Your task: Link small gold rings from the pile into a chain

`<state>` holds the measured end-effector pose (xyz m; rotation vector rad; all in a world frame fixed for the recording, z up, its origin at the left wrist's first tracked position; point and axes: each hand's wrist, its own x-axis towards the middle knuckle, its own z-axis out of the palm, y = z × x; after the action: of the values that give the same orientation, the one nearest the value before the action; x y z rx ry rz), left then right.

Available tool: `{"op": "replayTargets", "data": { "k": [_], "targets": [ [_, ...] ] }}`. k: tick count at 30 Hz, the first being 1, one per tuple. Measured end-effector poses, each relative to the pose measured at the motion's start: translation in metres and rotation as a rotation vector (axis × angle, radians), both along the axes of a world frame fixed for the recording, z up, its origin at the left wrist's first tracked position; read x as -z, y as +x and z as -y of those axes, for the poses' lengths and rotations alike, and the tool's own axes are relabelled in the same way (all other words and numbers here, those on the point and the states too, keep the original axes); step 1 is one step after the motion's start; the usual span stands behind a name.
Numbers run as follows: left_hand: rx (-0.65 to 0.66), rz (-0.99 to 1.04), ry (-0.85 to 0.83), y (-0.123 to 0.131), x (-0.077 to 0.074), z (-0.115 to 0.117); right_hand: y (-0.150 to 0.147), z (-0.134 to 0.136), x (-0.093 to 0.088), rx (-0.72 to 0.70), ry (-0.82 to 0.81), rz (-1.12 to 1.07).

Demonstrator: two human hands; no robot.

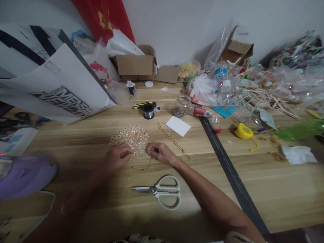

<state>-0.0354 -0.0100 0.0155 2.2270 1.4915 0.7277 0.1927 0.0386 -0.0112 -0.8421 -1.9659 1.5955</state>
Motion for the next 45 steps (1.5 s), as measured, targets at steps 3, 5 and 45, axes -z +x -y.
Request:
{"op": "replayTargets", "data": {
  "k": [3,5,45],
  "targets": [
    [0.057,-0.068,-0.078,-0.002,-0.005,0.001,0.0,0.0,0.0,0.004,-0.014,0.004],
    [0.107,-0.125,-0.118,-0.002,-0.009,0.002,-0.001,0.0,0.0,0.008,-0.021,0.007],
    [0.084,-0.211,-0.026,0.009,0.003,-0.005,-0.001,-0.001,0.001,0.017,-0.006,0.002]
  ]
}}
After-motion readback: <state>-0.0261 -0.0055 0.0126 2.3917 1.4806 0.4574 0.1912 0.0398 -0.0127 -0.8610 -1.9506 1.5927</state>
